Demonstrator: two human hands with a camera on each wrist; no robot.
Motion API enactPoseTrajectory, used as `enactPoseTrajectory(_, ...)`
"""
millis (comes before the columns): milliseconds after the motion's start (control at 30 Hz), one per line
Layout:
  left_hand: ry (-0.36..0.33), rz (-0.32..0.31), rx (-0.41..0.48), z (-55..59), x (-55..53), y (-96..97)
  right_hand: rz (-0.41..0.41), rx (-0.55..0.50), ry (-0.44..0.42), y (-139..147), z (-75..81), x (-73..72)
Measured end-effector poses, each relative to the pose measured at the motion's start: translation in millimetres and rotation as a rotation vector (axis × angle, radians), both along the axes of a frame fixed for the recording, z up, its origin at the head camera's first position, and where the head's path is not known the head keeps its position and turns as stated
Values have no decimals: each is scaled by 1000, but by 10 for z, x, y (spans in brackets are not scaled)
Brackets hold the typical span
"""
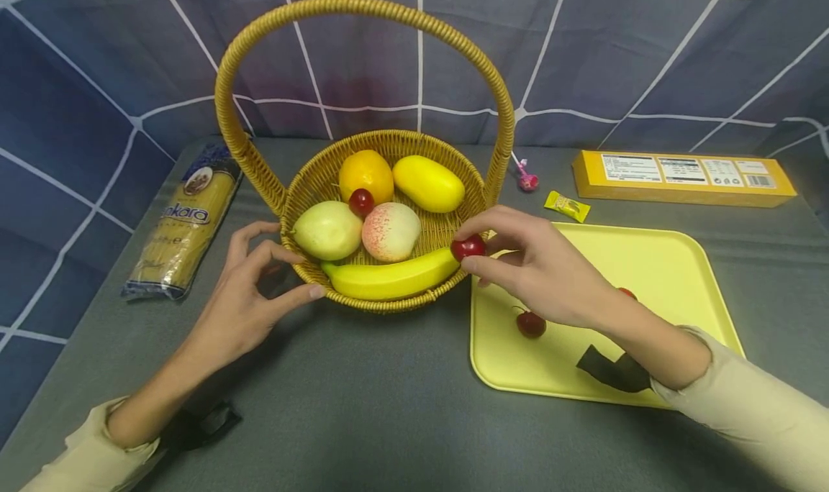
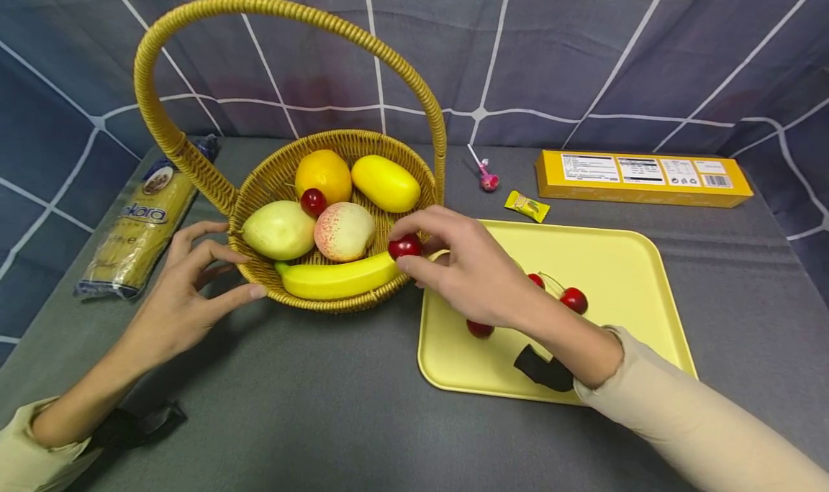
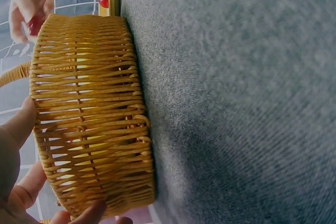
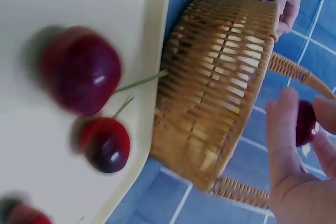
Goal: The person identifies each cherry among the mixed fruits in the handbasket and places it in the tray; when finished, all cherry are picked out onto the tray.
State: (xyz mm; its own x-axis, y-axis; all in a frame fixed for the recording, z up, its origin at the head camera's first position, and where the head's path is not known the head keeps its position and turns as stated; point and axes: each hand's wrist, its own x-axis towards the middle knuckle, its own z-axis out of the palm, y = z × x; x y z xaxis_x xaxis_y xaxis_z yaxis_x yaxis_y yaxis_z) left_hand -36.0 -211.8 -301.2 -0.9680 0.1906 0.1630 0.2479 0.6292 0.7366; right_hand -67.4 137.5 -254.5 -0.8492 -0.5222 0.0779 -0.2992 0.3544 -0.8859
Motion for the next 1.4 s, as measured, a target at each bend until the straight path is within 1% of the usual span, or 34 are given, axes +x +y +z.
enactPoseTrajectory(100, -2, 0, -4, -7, 2, -4, -16, 46, -75, 167, -1, 78)
enactPoseTrajectory(233, -4, 7, -7, -10, 6, -3, -16, 93, -107, 363, -33, 175)
enactPoseTrajectory(367, -8, 13, -6, -9, 4, 3, -14, 130, -61, 551, -101, 261)
enactPoseTrajectory(467, -11, 17, -5, -7, 2, 7, -29, 209, 27, 684, -155, 311)
enactPoseTrajectory(567, -13, 17, -3, -7, 0, 11, -40, 265, 90, 796, -224, 350)
enactPoseTrajectory(700, -13, 14, 6, -9, -2, 12, -42, 304, 150, 925, -333, 394)
enactPoseTrajectory(800, -7, 13, 8, -9, 1, 9, -39, 331, 164, 1000, -407, 422)
enactPoseTrajectory(967, 4, 13, 4, -10, 4, 3, -2, 366, 132, 1077, -511, 441)
enactPoseTrajectory(1067, 6, 12, 1, -12, 0, 6, 13, 383, 133, 1097, -559, 443)
enactPoseTrajectory(1233, 9, 10, -2, -13, -2, 11, 4, 414, 173, 1110, -605, 449)
enactPoseTrajectory(1400, 7, 15, 0, -4, 4, 8, 2, 450, 196, 1118, -612, 445)
